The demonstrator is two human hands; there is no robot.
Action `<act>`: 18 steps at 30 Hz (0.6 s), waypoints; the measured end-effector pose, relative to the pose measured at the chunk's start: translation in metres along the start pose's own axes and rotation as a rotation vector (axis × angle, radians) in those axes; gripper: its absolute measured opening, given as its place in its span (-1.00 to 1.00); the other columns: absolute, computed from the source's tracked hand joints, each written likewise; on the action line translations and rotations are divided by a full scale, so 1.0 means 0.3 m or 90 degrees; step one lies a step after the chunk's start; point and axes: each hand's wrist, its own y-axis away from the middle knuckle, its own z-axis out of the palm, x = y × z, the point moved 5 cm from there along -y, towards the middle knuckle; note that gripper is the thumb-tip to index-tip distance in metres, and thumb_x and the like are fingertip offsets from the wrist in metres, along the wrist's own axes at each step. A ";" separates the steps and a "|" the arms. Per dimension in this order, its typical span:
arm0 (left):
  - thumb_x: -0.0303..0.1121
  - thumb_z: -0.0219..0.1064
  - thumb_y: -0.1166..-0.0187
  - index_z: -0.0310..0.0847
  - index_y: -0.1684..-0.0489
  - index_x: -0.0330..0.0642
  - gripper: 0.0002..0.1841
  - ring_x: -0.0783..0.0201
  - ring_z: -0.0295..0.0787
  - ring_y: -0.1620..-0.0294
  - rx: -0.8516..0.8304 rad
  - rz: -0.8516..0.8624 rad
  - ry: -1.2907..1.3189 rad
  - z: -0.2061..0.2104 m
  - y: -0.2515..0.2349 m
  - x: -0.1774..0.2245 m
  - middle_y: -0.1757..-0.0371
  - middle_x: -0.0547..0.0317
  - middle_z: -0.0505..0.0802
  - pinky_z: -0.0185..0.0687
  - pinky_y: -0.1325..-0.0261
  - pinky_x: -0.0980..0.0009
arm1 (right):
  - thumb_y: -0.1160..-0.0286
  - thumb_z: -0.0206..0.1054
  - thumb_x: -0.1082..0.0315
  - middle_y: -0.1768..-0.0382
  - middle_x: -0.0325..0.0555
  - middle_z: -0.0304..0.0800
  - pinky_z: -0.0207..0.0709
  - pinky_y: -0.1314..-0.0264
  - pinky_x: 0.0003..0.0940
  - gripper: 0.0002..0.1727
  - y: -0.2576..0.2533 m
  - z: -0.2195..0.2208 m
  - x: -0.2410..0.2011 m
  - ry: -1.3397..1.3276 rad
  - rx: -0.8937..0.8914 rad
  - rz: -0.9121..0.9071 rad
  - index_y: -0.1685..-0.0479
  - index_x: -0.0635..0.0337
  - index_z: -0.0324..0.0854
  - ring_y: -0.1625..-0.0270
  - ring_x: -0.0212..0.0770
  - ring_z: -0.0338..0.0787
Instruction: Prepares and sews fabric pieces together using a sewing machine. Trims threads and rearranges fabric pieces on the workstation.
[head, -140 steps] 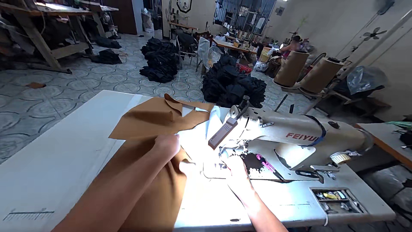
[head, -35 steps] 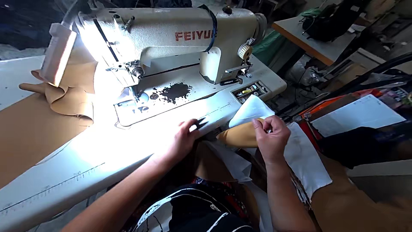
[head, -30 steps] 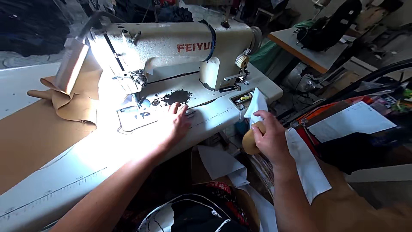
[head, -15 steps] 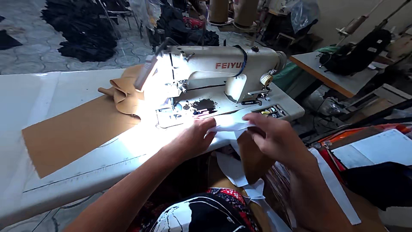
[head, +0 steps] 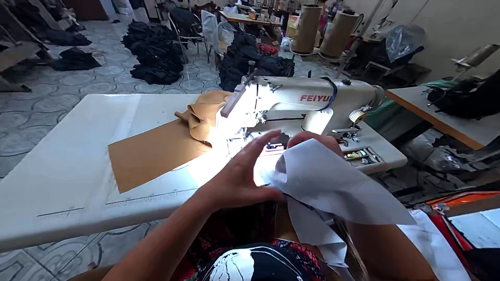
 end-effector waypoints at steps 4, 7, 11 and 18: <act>-0.11 0.67 -0.23 0.40 -0.52 -0.41 -0.13 0.32 0.80 -0.19 0.087 -0.062 0.015 0.060 0.082 0.007 -0.11 -0.05 0.85 0.71 -0.31 0.32 | -0.43 0.26 0.50 0.56 -0.08 0.77 0.52 0.33 -0.73 -0.84 -0.038 0.028 -0.060 0.076 0.054 -0.129 0.38 0.40 0.72 0.46 -0.58 0.69; -0.32 0.56 -0.38 0.59 -0.19 -0.47 -0.50 0.38 0.89 0.19 0.166 -0.132 -0.012 0.058 0.163 -0.026 0.23 0.00 0.90 0.82 0.02 0.43 | -0.34 0.33 0.44 0.66 -0.29 0.59 0.26 0.54 -0.84 -0.87 -0.055 0.018 -0.087 0.057 0.039 -0.116 0.37 0.34 0.74 0.63 -0.71 0.39; -0.37 0.40 -0.54 0.76 0.28 -0.35 -0.83 0.64 0.77 0.30 0.114 -0.148 0.050 -0.018 0.239 -0.023 0.39 0.20 0.87 0.68 0.13 0.68 | -0.24 0.30 0.52 0.66 -0.58 0.52 0.26 0.58 -0.88 -0.88 -0.045 0.010 -0.006 -0.099 -0.019 0.024 0.32 0.17 0.72 0.64 -0.82 0.34; -0.44 0.27 -0.65 0.73 0.09 -0.14 -0.89 0.76 0.76 0.15 0.321 -0.144 -0.004 -0.284 0.292 -0.150 0.20 0.60 0.87 0.74 0.00 0.65 | -0.67 0.26 0.30 -0.42 0.14 0.71 0.40 -0.65 0.06 -0.62 0.085 0.235 0.468 0.089 -0.199 0.205 -0.35 0.24 0.73 -0.52 0.03 0.65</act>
